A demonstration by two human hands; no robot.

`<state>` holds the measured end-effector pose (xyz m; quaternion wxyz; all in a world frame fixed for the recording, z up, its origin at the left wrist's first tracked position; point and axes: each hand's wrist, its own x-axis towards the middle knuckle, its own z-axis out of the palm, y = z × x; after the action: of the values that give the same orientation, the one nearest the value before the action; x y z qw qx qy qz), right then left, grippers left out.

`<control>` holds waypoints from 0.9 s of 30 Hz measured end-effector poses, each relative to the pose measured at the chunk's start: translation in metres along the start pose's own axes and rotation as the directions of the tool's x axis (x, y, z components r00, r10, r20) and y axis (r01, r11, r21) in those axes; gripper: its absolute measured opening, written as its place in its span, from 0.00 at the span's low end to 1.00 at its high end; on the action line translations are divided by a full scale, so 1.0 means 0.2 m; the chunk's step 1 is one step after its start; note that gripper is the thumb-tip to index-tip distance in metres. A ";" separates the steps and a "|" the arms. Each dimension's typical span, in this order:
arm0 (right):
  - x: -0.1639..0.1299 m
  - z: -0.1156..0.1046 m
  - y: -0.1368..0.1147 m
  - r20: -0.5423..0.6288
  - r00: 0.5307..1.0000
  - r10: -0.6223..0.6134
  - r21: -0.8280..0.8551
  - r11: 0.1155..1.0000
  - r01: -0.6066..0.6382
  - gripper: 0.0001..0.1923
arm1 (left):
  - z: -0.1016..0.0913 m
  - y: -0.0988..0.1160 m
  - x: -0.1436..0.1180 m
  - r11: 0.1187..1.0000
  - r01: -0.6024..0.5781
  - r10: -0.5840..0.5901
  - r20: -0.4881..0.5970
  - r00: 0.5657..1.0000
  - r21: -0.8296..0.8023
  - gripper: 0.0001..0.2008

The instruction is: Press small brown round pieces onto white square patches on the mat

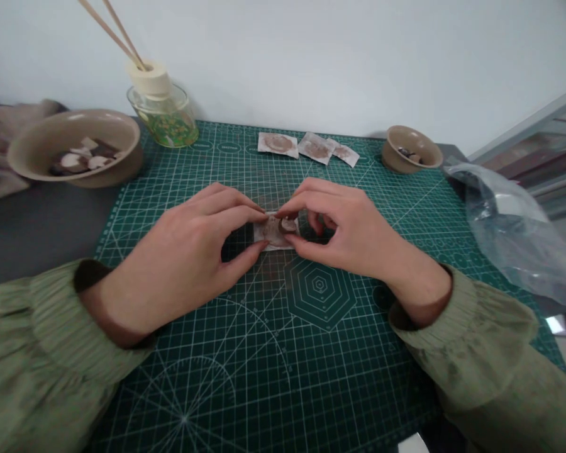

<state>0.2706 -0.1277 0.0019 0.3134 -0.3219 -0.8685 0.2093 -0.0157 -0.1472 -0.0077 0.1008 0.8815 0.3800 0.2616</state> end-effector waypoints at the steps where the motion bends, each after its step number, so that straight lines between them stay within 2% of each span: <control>1: 0.00 0.00 0.00 0.031 1.000 -0.006 -0.041 0.999 0.008 0.10 | 0.00 0.00 0.00 1.000 0.000 0.000 0.006 1.000 0.006 0.13; 5: 0.00 0.00 0.01 0.067 0.998 0.011 -0.085 0.996 -0.005 0.08 | 0.00 0.01 -0.01 0.999 -0.017 0.017 0.012 1.000 0.041 0.15; 12: 0.01 -0.01 0.00 0.063 0.997 0.033 -0.091 0.995 -0.027 0.07 | -0.02 0.02 -0.01 0.988 -0.089 0.084 0.050 0.995 0.125 0.18; 18: 0.01 -0.01 -0.01 0.051 0.997 0.051 -0.094 0.995 -0.046 0.07 | -0.03 0.03 -0.01 0.981 -0.074 0.060 0.081 0.995 0.180 0.21; 27: 0.02 0.01 0.00 0.061 0.995 0.078 -0.126 0.990 -0.070 0.07 | -0.04 0.03 0.00 0.985 -0.048 0.033 0.094 0.995 0.165 0.23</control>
<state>0.2677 -0.1257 0.0016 0.2559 -0.3656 -0.8773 0.1769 -0.0170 -0.1516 0.0008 0.0385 0.9054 0.3774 0.1904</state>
